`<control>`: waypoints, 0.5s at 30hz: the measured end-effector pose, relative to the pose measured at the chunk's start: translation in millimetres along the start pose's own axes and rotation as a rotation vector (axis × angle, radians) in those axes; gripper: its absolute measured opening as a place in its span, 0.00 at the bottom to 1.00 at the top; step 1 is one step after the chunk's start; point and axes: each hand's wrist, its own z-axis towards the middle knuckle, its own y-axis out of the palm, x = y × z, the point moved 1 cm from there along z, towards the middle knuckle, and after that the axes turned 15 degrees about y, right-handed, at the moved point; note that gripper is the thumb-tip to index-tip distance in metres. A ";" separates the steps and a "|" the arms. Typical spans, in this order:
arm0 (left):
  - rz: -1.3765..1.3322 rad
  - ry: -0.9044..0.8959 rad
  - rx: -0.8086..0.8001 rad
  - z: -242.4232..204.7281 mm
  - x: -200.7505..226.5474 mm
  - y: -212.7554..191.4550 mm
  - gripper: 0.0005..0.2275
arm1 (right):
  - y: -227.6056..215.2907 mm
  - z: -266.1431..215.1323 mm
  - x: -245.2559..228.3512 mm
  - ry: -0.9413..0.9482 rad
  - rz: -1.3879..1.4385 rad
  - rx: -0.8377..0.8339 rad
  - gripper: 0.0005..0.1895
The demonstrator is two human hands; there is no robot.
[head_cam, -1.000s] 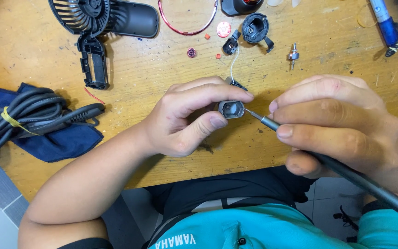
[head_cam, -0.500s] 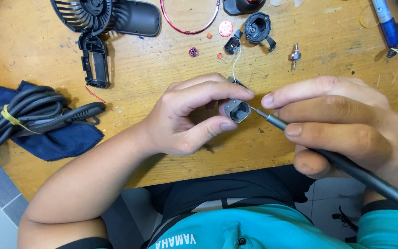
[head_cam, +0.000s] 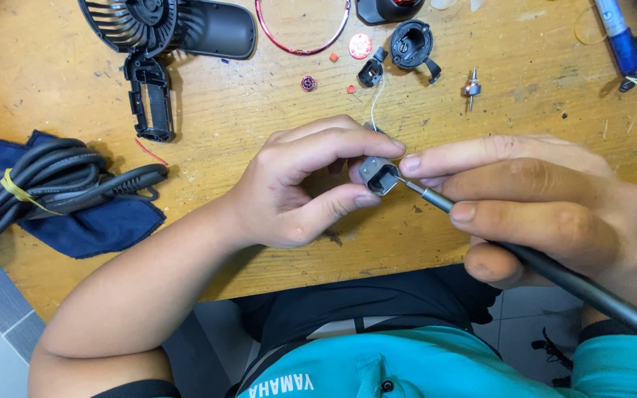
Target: Marking and preparing a small fan motor component using markers and applying a small piece of material on a workbench.
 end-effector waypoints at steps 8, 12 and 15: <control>0.024 0.003 0.003 1.4 0.0 -0.7 0.16 | 2.2 0.9 0.7 0.021 0.001 -0.013 0.19; 0.045 0.001 0.011 2.1 0.0 0.1 0.15 | 9.1 3.3 2.4 0.000 -0.015 0.035 0.18; 0.038 0.001 0.013 2.3 0.3 0.0 0.15 | 17.9 8.0 6.6 -0.079 -0.038 0.127 0.14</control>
